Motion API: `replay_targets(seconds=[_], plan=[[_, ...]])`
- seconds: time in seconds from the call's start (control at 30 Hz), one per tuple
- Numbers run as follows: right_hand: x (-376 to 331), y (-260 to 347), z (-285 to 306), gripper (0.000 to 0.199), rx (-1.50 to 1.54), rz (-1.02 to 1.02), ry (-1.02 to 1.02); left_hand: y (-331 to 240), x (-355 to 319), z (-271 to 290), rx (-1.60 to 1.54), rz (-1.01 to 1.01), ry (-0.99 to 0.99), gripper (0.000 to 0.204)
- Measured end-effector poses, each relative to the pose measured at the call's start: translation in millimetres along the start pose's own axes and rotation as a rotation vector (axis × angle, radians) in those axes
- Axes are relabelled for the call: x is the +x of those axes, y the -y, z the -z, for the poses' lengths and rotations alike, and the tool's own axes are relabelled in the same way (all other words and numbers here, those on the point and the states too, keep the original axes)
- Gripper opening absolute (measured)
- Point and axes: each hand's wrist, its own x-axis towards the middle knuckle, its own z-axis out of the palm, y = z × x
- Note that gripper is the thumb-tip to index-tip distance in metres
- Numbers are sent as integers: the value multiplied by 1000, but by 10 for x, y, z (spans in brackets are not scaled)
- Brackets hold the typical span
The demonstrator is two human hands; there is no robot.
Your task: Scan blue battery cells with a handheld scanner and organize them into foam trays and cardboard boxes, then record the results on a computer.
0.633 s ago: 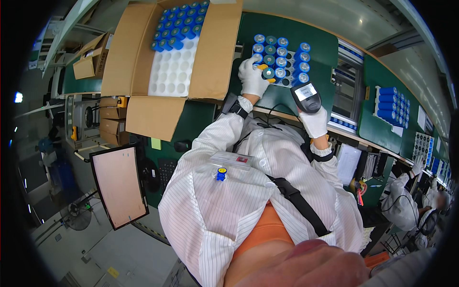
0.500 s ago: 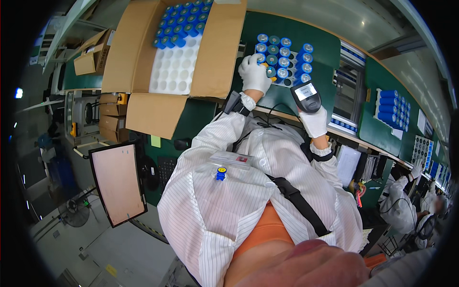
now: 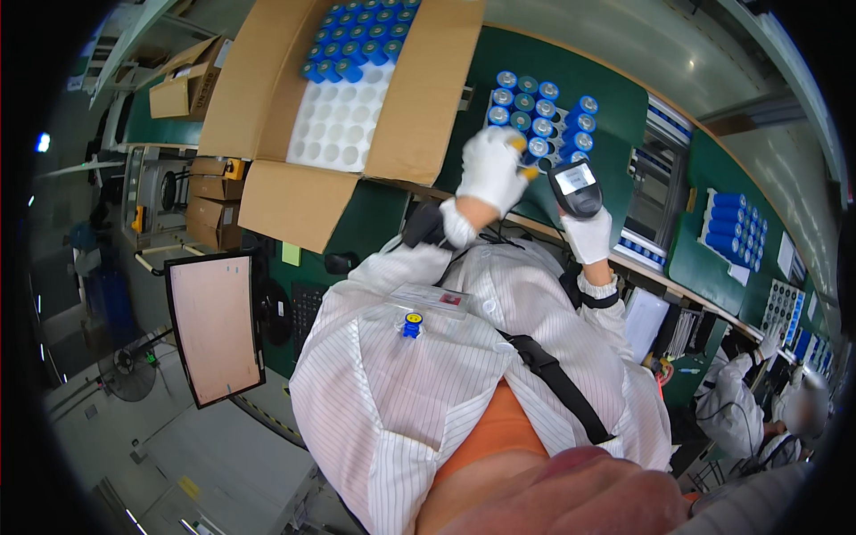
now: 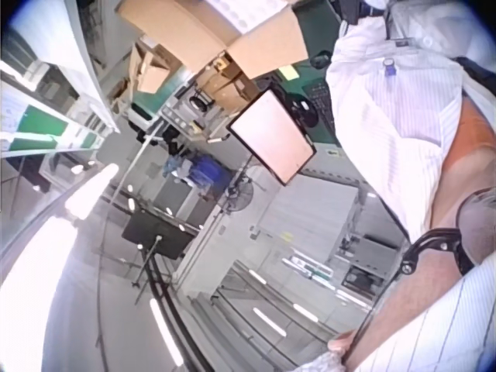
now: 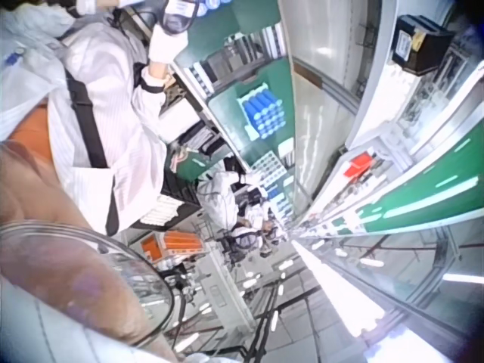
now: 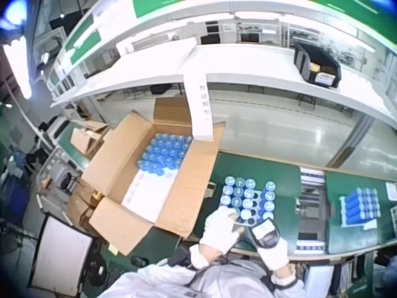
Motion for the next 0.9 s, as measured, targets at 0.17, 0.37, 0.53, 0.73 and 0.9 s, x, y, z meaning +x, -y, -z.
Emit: replay_targets(seconds=[0.17, 0.37, 0.53, 0.73, 0.9], plan=[[34, -79, -17, 26, 138, -98, -29, -103, -48, 1305, -206, -205, -230, 27], [56, 128, -87, 33, 96, -81, 83, 1809, 936, 1777, 254, 236, -428, 37], [9, 241, -128, 26, 46, -13, 26, 3139, 996, 1137, 572, 341, -140, 59], [-38, 303, -134, 23, -30, -69, 28, 3331, 1078, 904, 683, 457, -138, 65], [-71, 347, -199, 25, -61, -4, 5, 3189, 1250, 950, 580, 518, -161, 62]])
